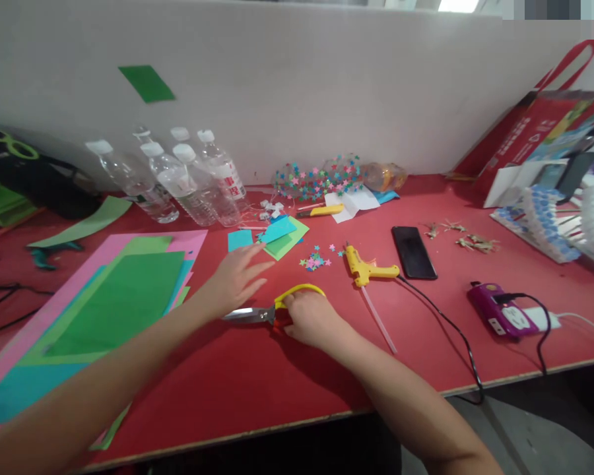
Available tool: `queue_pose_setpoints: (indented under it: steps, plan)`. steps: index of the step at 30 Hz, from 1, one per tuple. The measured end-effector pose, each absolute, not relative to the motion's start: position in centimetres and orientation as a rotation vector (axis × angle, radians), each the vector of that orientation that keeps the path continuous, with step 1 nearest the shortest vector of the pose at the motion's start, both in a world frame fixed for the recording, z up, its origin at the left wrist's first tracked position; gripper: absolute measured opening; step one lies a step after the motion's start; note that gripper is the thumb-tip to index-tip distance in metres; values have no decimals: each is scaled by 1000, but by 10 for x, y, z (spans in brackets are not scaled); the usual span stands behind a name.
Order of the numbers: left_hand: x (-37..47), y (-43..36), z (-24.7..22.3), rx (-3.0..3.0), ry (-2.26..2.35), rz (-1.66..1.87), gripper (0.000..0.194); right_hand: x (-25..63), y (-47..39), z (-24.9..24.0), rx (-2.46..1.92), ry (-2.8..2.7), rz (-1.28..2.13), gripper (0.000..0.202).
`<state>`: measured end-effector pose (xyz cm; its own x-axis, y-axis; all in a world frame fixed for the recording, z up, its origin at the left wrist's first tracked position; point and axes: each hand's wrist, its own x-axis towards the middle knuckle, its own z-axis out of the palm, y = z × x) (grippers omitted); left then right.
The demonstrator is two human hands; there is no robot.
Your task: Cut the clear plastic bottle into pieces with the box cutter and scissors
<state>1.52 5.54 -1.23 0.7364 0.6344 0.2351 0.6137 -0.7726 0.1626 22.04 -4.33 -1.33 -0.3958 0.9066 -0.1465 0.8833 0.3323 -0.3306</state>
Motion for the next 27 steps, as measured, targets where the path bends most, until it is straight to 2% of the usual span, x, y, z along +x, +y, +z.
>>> queue_pose_setpoints:
  steps: [5, 10, 18, 23, 27]
  plan:
    - [50, 88, -33, 2895, 976, 71, 50, 226, -40, -13, -1647, -2546, 557, 30]
    - [29, 105, -45, 2955, 1008, 10, 52, 231, -41, -7, -1632, -2554, 569, 30]
    - [1, 100, -31, 2951, 1167, 270, 42, 232, -40, -7, -1734, -2482, 512, 27]
    - [-1, 69, -19, 2567, 1480, 448, 39, 233, -42, -11, -1721, -2455, 501, 32]
    - [-6, 54, -19, 2420, 1362, 655, 44, 233, -44, -12, -1678, -2426, 504, 33]
